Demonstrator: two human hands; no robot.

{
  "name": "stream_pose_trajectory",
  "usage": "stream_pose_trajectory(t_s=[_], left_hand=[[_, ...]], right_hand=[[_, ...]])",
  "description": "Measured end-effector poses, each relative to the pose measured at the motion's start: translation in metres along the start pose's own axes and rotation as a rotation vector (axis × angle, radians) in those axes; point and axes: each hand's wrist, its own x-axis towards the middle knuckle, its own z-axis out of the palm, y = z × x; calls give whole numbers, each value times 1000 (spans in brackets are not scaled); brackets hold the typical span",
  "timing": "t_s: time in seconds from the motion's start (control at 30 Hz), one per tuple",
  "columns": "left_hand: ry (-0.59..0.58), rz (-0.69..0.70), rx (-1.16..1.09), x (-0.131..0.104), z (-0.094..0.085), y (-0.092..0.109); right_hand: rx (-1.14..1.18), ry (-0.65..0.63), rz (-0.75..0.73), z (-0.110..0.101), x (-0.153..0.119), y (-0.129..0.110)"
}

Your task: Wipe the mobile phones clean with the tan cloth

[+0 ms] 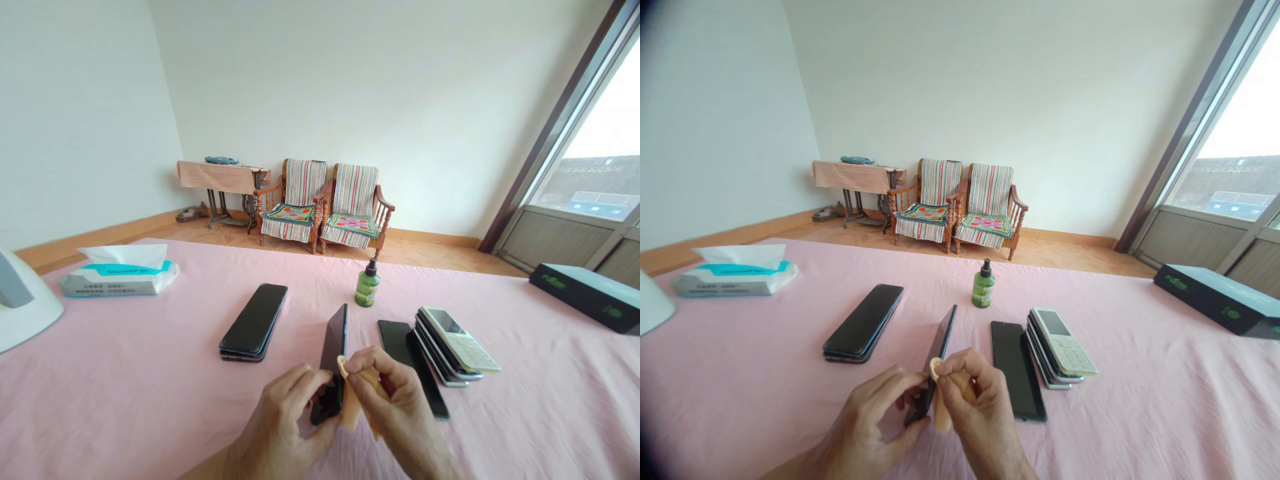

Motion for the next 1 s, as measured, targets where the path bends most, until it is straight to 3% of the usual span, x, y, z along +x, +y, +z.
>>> stream_pose_trajectory(t_s=[0.2, 0.43, 0.63, 0.8, 1.0], left_hand=[[101, 134, 101, 0, -7, 0], [150, 119, 158, 3, -15, -1], [140, 186, 242, -2, -15, 3], [162, 222, 317, -5, -8, -5], [177, 251, 303, -6, -3, -15]], right_hand=[[-70, 64, -34, -10, 4, 12], [-303, 113, -163, -26, 20, 11], [-414, 85, -281, -32, 51, 6], [-472, 57, -341, -34, 76, 22], [-520, -30, -458, -25, 61, 29]])
